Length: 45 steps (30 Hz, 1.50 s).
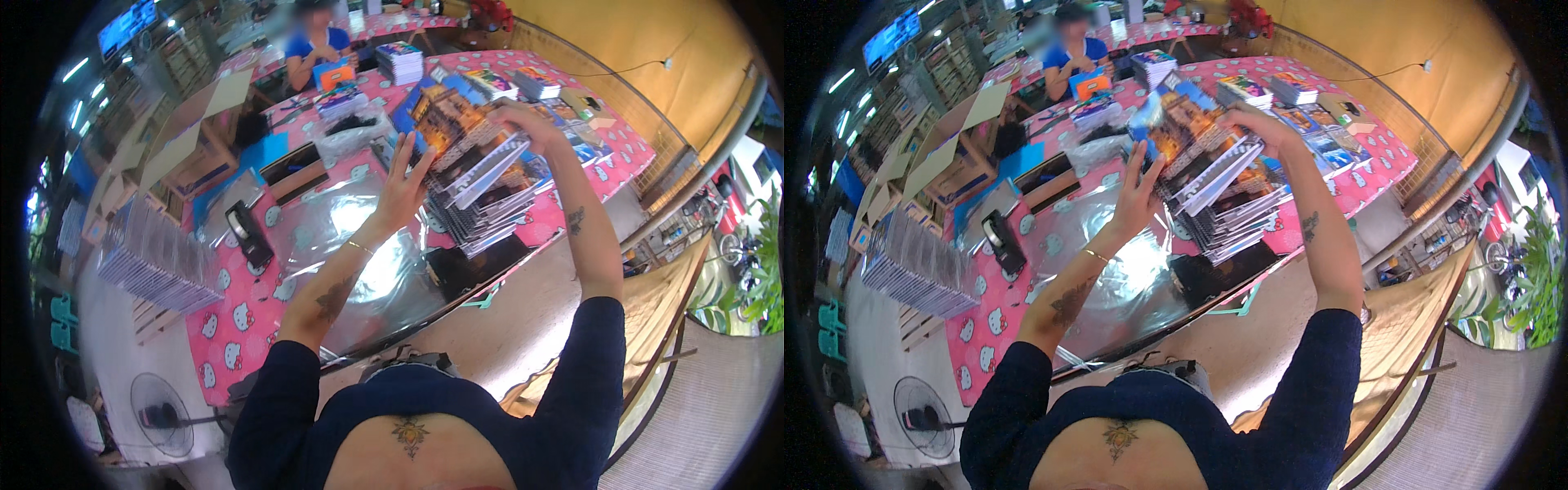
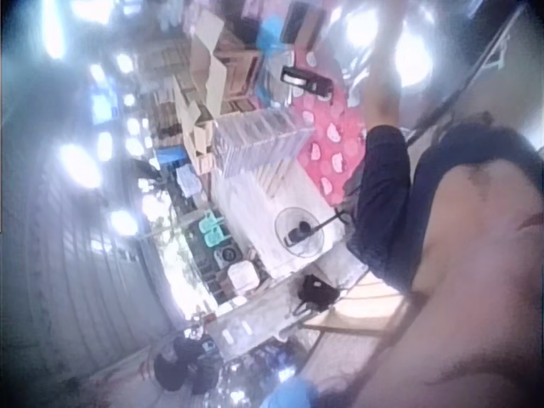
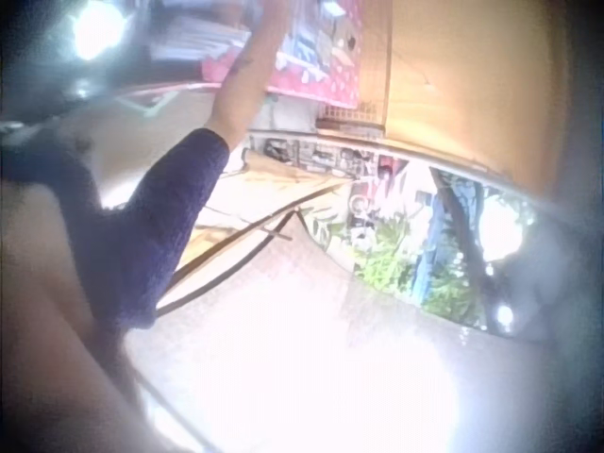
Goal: The person repeatedly places spiral-bound notebooks into clear plastic sleeves, seals them, and stacks them on a table. The person handles the notebooks and sleeves by hand, working at a table with a pink Hello Kitty tablecloth. Other people are visible in the background, but the focus is on the packaging task.
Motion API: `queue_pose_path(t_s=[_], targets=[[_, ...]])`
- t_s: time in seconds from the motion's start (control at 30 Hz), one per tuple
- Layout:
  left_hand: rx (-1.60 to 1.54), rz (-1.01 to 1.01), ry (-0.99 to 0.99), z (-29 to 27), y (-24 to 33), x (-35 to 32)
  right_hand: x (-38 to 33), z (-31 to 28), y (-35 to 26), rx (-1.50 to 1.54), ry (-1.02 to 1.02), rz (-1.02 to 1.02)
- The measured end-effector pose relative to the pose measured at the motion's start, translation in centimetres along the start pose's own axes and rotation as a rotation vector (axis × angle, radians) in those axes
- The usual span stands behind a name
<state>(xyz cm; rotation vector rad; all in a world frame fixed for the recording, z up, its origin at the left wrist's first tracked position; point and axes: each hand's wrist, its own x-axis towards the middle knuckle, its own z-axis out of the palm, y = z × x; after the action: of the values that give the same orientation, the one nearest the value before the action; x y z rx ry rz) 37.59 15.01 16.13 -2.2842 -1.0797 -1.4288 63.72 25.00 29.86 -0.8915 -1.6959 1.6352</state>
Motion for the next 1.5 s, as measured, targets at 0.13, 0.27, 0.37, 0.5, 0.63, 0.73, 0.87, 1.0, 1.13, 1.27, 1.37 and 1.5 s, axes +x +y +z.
queue_pose_path(t_s=[0.13,0.27,0.37,0.5,0.63,0.73,0.87,1.0,1.13,1.27,1.37,1.5], targets=[[0.312,0.282,0.204,-3.3,0.2,-1.9,0.2,3.1,1.4,0.346,-0.106,0.004],[0.647,0.303,0.157,-9.0,-0.4,-5.6,1.2,9.5,4.0,0.51,-0.251,-0.033],[0.523,0.066,0.1,-16.5,2.0,-6.9,2.4,16.6,4.3,0.521,-0.358,-0.13],[-0.123,-0.527,0.185,-23.8,1.6,-15.2,6.4,27.8,8.7,0.712,-0.677,-0.17],[-0.363,-0.937,0.411,-30.6,2.5,-23.1,6.8,41.0,14.4,0.295,-0.477,-0.4],[-0.371,-1.137,0.578,-35.8,1.7,-31.9,6.9,49.7,17.2,0.378,-0.54,-0.379],[-0.453,-1.269,0.711,-40.0,2.3,-38.6,5.9,58.0,22.0,0.356,-0.624,-0.356],[-0.446,-1.333,0.587,-41.4,1.7,-45.7,4.4,62.4,24.3,0.421,-0.625,-0.174],[-0.47,-1.26,0.755,-40.8,0.7,-38.8,7.5,63.1,24.9,0.341,-0.57,-0.338],[-0.404,-1.147,0.718,-40.7,1.5,-39.6,6.7,63.0,24.6,0.274,-0.552,-0.355],[-0.474,-1.259,0.607,-41.1,1.2,-41.2,6.4,62.3,23.5,0.26,-0.578,-0.433],[-0.465,-1.368,0.57,-41.5,0.5,-40.4,7.7,62.0,24.5,0.098,-0.647,-0.34]])
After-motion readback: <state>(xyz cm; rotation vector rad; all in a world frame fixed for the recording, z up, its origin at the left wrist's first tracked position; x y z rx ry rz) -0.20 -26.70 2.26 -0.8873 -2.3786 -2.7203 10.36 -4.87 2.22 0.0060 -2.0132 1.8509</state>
